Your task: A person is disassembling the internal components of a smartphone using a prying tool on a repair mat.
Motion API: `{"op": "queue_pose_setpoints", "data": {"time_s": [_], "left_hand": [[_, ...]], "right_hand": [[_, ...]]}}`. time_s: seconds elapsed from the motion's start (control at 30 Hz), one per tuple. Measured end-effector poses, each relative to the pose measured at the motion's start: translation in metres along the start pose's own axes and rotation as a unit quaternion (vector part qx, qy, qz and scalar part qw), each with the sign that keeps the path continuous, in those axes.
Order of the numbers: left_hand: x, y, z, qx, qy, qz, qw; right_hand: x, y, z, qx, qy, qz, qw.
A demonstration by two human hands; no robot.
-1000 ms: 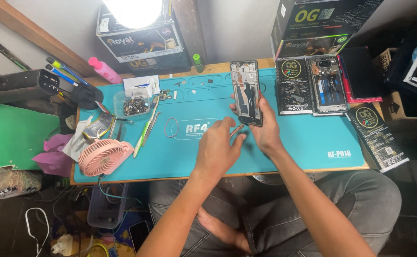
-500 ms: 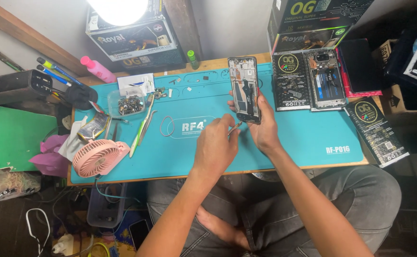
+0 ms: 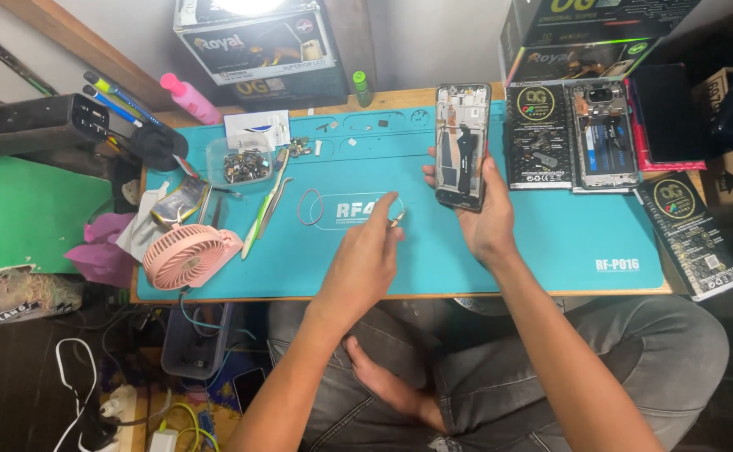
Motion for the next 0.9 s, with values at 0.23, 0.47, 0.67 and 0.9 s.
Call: {"op": "queue_pose_setpoints", "data": {"time_s": [0.23,0.47,0.67,0.9], "left_hand": [[-0.068,0.009,0.002,0.017,0.098,-0.145,0.985],[-0.067,0.004,-0.009,-0.001,0.080,-0.196,0.977],[-0.061,0.010,-0.007,0.011,0.103,-0.179,0.978],[-0.015,0.009,-0.006,0.114,0.006,-0.019,0.993]], "right_hand": [[0.001,-0.001,0.001,-0.013,0.002,0.018,1.000],[0.004,0.000,0.001,-0.005,-0.002,0.027,1.000],[0.002,-0.001,0.001,0.000,-0.007,0.024,1.000],[0.004,0.002,0.000,0.016,-0.018,-0.009,1.000]]}}
Point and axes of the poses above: each hand's wrist, its own z-axis away from the middle knuckle, its own y-axis out of the back of the hand, x = y × z, the point moved 8 cm from there along -z, towards the middle knuckle, and after that the axes turned 4 degrees about -z, right-handed, at the moved point
